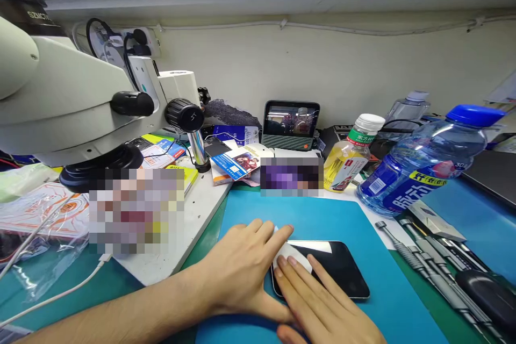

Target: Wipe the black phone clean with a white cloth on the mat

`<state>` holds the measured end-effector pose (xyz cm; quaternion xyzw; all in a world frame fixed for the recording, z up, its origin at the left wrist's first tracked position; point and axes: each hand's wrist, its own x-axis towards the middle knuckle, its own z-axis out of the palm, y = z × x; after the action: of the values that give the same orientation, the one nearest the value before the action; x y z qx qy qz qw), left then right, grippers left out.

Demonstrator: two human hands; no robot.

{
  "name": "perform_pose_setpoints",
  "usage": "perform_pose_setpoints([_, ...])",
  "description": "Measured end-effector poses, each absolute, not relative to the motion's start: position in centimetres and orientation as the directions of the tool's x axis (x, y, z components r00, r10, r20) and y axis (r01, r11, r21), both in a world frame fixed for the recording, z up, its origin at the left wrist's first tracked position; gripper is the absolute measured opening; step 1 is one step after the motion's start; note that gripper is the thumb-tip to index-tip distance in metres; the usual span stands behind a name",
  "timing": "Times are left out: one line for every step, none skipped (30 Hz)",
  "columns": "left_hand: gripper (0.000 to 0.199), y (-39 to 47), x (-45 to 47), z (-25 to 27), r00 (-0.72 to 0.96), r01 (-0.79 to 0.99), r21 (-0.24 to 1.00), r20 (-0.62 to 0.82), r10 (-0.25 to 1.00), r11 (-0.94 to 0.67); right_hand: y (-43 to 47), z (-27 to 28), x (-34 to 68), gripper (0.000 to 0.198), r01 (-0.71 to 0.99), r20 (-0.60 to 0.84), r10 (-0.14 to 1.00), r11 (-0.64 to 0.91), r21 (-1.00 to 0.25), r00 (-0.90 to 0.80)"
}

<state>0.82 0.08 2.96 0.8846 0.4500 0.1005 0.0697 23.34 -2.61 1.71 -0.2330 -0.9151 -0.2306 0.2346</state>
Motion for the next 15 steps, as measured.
perform_pose_setpoints([0.12, 0.1, 0.8, 2.8, 0.576, 0.783, 0.208, 0.112, 0.81, -0.586, -2.4, 1.9, 22.9, 0.045, 0.569, 0.54, 0.355, 0.764, 0.303, -0.764])
perform_pose_setpoints([0.12, 0.0, 0.8, 2.7, 0.575, 0.785, 0.204, 0.11, 0.81, -0.585, -2.2, 2.1, 22.4, 0.046, 0.597, 0.537, 0.386, 0.744, 0.3, -0.75])
perform_pose_setpoints([0.119, 0.0, 0.8, 2.6, 0.573, 0.788, 0.2, 0.11, 0.812, -0.582, -2.0, 2.1, 22.1, 0.047, 0.619, 0.532, 0.412, 0.726, 0.298, -0.74])
perform_pose_setpoints([0.118, -0.1, 0.8, 2.5, 0.568, 0.792, 0.198, 0.111, 0.816, -0.578, -2.0, 2.0, 22.0, 0.048, 0.633, 0.525, 0.434, 0.717, 0.291, -0.732])
perform_pose_setpoints([0.115, -0.2, 0.9, 2.4, 0.562, 0.795, 0.197, 0.114, 0.819, -0.573, -2.2, 1.9, 22.0, 0.051, 0.642, 0.523, 0.448, 0.715, 0.277, -0.725])
perform_pose_setpoints([0.113, -0.3, 0.9, 2.3, 0.556, 0.799, 0.198, 0.119, 0.823, -0.568, -2.4, 1.6, 22.3, 0.055, 0.645, 0.522, 0.458, 0.719, 0.259, -0.72])
perform_pose_setpoints([0.111, -0.5, 0.9, 2.2, 0.549, 0.802, 0.199, 0.124, 0.827, -0.562, -2.9, 1.3, 22.7, 0.06, 0.645, 0.522, 0.462, 0.724, 0.245, -0.717])
perform_pose_setpoints([0.11, -0.6, 0.9, 2.2, 0.543, 0.805, 0.202, 0.127, 0.83, -0.558, -3.5, 1.0, 23.3, 0.065, 0.638, 0.516, 0.46, 0.731, 0.241, -0.722])
perform_pose_setpoints([0.109, -0.6, 0.9, 2.2, 0.538, 0.808, 0.205, 0.129, 0.833, -0.553, -4.1, 0.7, 24.0, 0.069, 0.627, 0.499, 0.458, 0.739, 0.247, -0.736])
perform_pose_setpoints([0.106, -0.7, 0.9, 2.2, 0.534, 0.81, 0.208, 0.127, 0.836, -0.549, -4.8, 0.6, 24.7, 0.072, 0.614, 0.481, 0.452, 0.747, 0.256, -0.751])
perform_pose_setpoints([0.102, -0.7, 0.9, 2.2, 0.534, 0.81, 0.212, 0.121, 0.837, -0.547, -5.4, 0.5, 25.3, 0.071, 0.608, 0.466, 0.453, 0.75, 0.261, -0.76])
perform_pose_setpoints([0.097, -0.7, 0.9, 2.3, 0.536, 0.809, 0.215, 0.112, 0.837, -0.547, -5.8, 0.6, 25.7, 0.07, 0.607, 0.454, 0.461, 0.752, 0.257, -0.762])
perform_pose_setpoints([0.091, -0.7, 0.9, 2.5, 0.542, 0.807, 0.217, 0.101, 0.835, -0.55, -6.0, 0.8, 26.0, 0.068, 0.615, 0.449, 0.475, 0.751, 0.242, -0.757])
perform_pose_setpoints([0.086, -0.6, 0.9, 2.6, 0.548, 0.804, 0.218, 0.089, 0.831, -0.554, -6.0, 1.1, 26.0, 0.067, 0.63, 0.45, 0.497, 0.747, 0.214, -0.742])
perform_pose_setpoints([0.08, -0.6, 0.9, 2.7, 0.554, 0.802, 0.217, 0.078, 0.829, -0.557, -5.8, 1.4, 25.8, 0.065, 0.653, 0.453, 0.527, 0.736, 0.18, -0.719])
